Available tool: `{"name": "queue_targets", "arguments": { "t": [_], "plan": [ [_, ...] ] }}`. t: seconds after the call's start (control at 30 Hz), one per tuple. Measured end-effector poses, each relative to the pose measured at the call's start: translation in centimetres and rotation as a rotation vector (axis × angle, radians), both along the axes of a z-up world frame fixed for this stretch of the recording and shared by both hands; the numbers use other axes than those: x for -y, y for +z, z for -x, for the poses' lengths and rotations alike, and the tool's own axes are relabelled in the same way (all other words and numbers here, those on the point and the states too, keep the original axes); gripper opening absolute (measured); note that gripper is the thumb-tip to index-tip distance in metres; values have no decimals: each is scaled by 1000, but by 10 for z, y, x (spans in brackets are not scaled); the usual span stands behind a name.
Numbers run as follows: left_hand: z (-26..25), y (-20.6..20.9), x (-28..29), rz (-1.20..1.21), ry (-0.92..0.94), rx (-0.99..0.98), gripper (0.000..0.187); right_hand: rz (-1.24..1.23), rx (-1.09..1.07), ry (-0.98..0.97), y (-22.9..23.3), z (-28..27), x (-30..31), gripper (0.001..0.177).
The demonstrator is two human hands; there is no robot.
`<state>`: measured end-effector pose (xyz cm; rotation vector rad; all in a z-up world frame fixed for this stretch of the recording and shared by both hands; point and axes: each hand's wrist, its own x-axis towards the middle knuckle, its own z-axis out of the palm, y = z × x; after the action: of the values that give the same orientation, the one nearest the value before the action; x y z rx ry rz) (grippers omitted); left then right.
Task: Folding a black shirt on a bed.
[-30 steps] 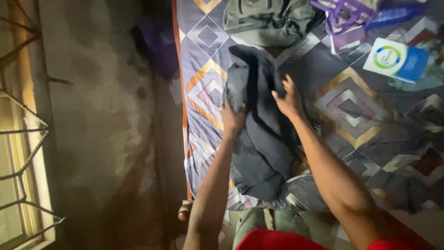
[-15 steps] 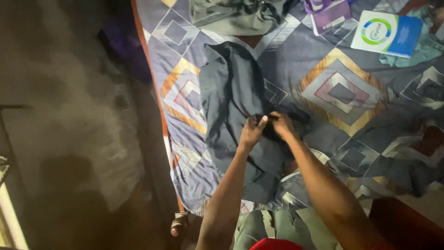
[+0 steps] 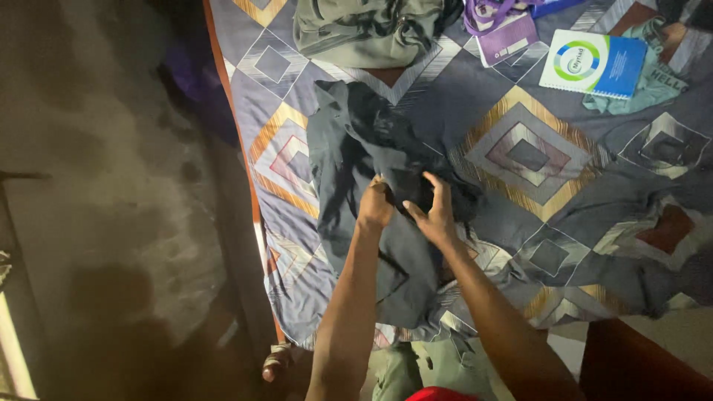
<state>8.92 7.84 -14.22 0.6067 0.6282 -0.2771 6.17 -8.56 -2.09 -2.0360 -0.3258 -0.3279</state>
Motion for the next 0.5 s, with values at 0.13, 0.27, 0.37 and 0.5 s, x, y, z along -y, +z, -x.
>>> {"name": "queue_targets", "arguments": {
  "t": [0.13, 0.27, 0.37, 0.5],
  "plan": [
    [-22, 55, 20, 67, -105, 145, 38, 216, -406, -41, -110, 11, 44, 69],
    [-52, 54, 40, 137, -74, 194, 50, 317, -457, -347, -62, -6, 86, 46],
    [-85, 6, 65, 58, -67, 190, 56, 142, -291, -484, 36, -29, 90, 34],
    [-90, 44, 76, -572, -152, 92, 62, 269, -343, -430, 96, -54, 51, 46]
  ]
}}
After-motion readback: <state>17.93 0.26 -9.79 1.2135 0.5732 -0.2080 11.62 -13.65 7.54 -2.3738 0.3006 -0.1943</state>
